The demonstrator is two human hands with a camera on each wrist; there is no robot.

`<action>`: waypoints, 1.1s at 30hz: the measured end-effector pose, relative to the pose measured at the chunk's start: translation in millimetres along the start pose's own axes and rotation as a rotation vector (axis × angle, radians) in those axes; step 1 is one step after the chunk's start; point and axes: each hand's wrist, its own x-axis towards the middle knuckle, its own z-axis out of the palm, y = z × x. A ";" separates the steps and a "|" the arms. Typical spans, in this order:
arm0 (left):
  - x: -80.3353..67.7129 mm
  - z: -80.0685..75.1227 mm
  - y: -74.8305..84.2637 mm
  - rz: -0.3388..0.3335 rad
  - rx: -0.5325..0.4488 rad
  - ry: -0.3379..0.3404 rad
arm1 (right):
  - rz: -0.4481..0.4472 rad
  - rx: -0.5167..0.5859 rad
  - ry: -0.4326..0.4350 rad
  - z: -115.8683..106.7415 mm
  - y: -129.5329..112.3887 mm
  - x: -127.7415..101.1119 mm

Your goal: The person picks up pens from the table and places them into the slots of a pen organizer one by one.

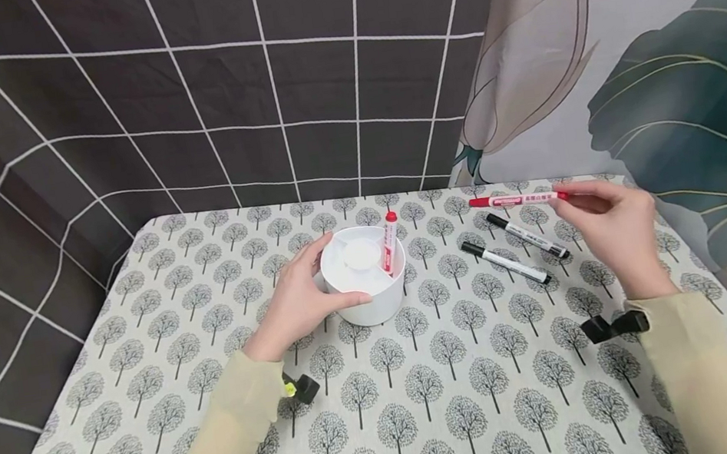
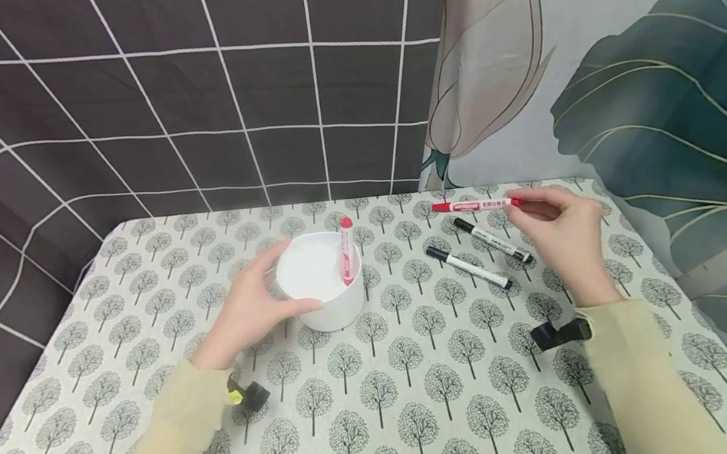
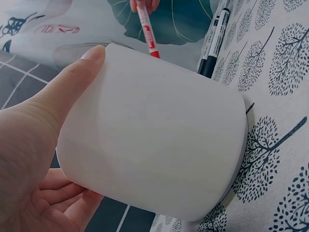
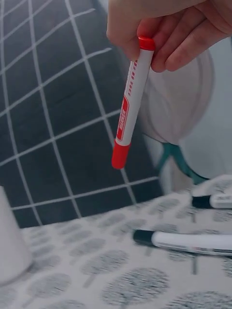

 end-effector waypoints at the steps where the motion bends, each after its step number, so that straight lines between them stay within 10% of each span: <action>1: -0.1 -0.1 0.0 -0.003 -0.004 -0.001 | -0.011 0.012 -0.001 1.3 -3.9 -0.5; 19: 1.2 0.3 -1.6 0.005 -0.023 -0.003 | -0.268 0.463 -0.081 27.5 -96.9 -16.0; 33: 2.9 0.1 -5.3 0.007 -0.004 -0.006 | -0.315 0.417 -0.299 73.3 -109.0 -31.0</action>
